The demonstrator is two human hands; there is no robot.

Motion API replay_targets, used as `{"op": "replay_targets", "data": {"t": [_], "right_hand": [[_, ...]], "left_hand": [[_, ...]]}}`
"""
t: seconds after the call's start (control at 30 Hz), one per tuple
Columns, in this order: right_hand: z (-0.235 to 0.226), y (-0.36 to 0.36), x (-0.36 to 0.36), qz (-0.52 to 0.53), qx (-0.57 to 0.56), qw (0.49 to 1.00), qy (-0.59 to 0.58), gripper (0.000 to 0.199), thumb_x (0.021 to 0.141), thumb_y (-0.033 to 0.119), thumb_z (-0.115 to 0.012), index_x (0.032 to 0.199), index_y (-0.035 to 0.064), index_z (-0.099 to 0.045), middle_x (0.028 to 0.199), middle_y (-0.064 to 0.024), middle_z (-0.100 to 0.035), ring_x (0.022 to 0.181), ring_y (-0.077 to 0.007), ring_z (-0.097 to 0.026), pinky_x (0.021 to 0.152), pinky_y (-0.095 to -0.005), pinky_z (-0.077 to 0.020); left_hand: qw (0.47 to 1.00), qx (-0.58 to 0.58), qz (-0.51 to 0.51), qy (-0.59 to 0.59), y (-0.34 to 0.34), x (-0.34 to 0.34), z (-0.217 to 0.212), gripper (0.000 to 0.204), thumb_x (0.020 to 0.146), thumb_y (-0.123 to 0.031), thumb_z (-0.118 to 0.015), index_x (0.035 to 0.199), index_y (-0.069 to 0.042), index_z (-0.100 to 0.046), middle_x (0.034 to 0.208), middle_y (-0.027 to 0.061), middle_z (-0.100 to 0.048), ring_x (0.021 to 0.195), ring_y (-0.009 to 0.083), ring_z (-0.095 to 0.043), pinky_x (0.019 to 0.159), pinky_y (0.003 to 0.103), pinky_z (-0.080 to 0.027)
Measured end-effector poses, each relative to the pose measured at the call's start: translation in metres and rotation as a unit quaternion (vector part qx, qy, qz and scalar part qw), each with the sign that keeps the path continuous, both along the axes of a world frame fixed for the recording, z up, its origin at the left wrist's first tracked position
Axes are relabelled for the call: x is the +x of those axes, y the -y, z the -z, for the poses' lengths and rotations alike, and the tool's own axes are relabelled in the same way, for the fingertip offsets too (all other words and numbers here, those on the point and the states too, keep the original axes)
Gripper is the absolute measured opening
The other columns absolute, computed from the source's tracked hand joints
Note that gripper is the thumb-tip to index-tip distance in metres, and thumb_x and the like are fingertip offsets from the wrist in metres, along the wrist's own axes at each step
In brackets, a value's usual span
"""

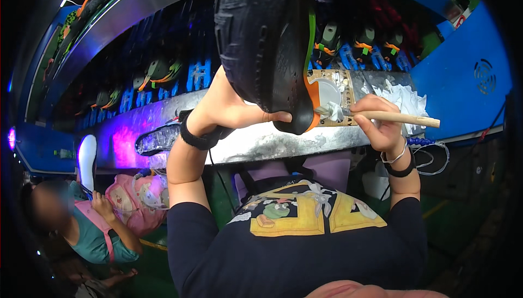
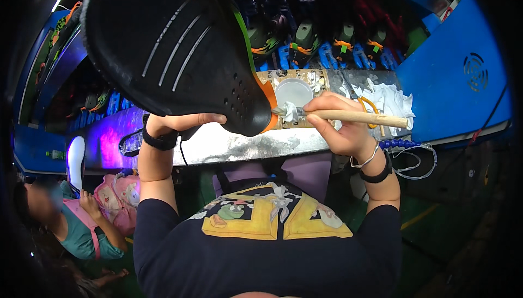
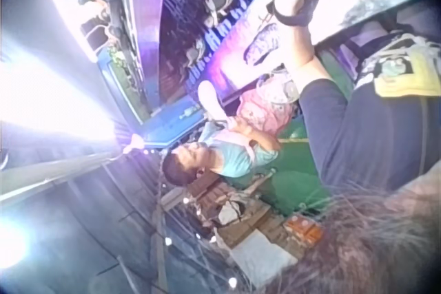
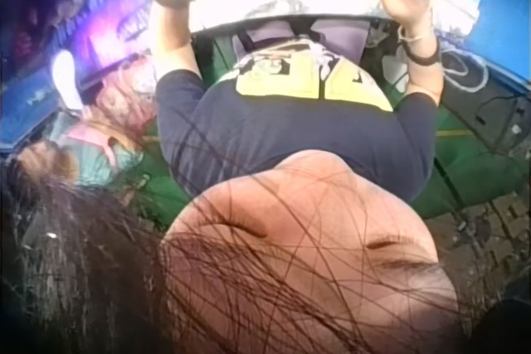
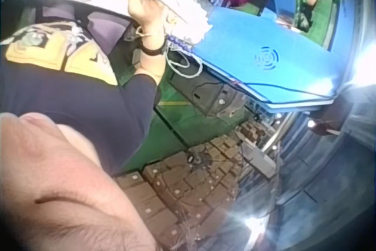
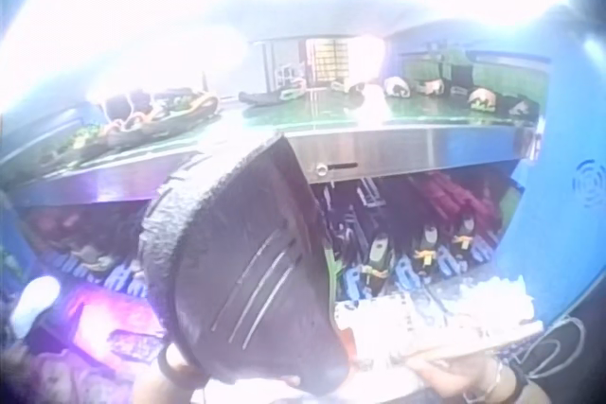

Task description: Applying adhesive to the edges of shoe soles using a brush.

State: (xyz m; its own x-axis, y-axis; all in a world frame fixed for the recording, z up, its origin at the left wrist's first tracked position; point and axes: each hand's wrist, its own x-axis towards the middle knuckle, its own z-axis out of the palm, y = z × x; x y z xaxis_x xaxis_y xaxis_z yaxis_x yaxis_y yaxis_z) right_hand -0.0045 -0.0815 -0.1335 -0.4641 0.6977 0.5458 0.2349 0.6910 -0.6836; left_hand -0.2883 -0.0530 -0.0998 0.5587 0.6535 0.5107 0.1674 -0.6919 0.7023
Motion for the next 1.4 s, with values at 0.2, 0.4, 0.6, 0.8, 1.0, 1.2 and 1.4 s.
{"op": "replay_targets", "data": {"t": [0.2,0.4,0.6,0.8,1.0,1.2,1.4], "right_hand": [[-0.001,0.01,-0.007,-0.034,0.002,0.999,-0.018,0.011,0.07,-0.002,-0.058,0.081,-0.0034,-0.056,0.074,-0.0122,-0.059,0.061,-0.0189,-0.056,0.055,-0.0257,-0.044],[0.005,0.016,-0.008,-0.027,-0.089,0.992,-0.084,0.009,0.072,-0.001,-0.057,0.081,-0.003,-0.057,0.075,-0.0117,-0.059,0.064,-0.0174,-0.056,0.058,-0.025,-0.0443],[0.001,0.008,0.001,-0.012,-0.034,0.999,-0.006,0.007,0.071,-0.002,-0.058,0.078,-0.0024,-0.058,0.077,-0.0113,-0.059,0.063,-0.0181,-0.056,0.057,-0.0263,-0.0446],[-0.009,0.003,-0.001,-0.036,0.048,0.996,0.06,0.006,0.068,-0.003,-0.06,0.074,-0.0017,-0.058,0.076,-0.0099,-0.059,0.06,-0.0204,-0.055,0.054,-0.0271,-0.0451],[-0.006,-0.005,0.003,-0.016,0.052,0.997,0.053,0.009,0.069,-0.001,-0.06,0.078,-0.0011,-0.058,0.075,-0.0099,-0.059,0.059,-0.0201,-0.055,0.052,-0.0266,-0.0443],[-0.01,-0.004,0.005,-0.008,0.082,0.996,0.03,0.009,0.069,-0.001,-0.059,0.078,-0.002,-0.056,0.074,-0.0104,-0.058,0.058,-0.0208,-0.054,0.051,-0.027,-0.0437],[-0.017,0.006,-0.009,-0.076,0.102,0.988,0.089,0.015,0.063,-0.004,-0.061,0.076,-0.003,-0.053,0.066,-0.0101,-0.052,0.054,-0.0242,-0.051,0.047,-0.0304,-0.0413]], "left_hand": [[0.999,0.039,-0.008,-0.022,-0.002,0.002,-0.001,0.051,0.053,-0.014,-0.08,0.096,0.0,-0.057,0.091,0.0093,-0.06,0.082,0.0183,-0.058,0.075,0.029,-0.045],[1.0,0.013,-0.025,0.01,-0.002,0.007,0.003,0.054,0.052,-0.015,-0.081,0.098,0.001,-0.055,0.092,0.0095,-0.06,0.084,0.0177,-0.058,0.077,0.029,-0.044],[0.988,-0.122,0.039,0.091,-0.009,0.013,-0.003,0.066,0.053,-0.008,-0.079,0.11,0.001,-0.046,0.099,0.0091,-0.057,0.091,0.0179,-0.055,0.081,0.03,-0.044],[0.932,-0.3,0.107,0.172,-0.027,0.027,0.019,0.071,0.06,-0.004,-0.075,0.119,0.0,-0.035,0.107,0.0102,-0.051,0.098,0.0191,-0.051,0.082,0.031,-0.044],[0.91,-0.343,0.129,0.194,-0.038,0.033,0.032,0.067,0.063,-0.009,-0.072,0.119,0.0,-0.037,0.108,0.0101,-0.05,0.101,0.0189,-0.048,0.088,0.033,-0.037],[0.907,-0.36,0.125,0.181,-0.039,0.034,0.036,0.065,0.064,-0.01,-0.072,0.118,0.001,-0.038,0.107,0.0097,-0.05,0.101,0.0186,-0.047,0.088,0.033,-0.037],[0.91,-0.355,0.132,0.171,-0.034,0.038,0.032,0.065,0.064,-0.009,-0.072,0.118,0.001,-0.037,0.106,0.0091,-0.05,0.098,0.0171,-0.048,0.083,0.031,-0.041]]}}
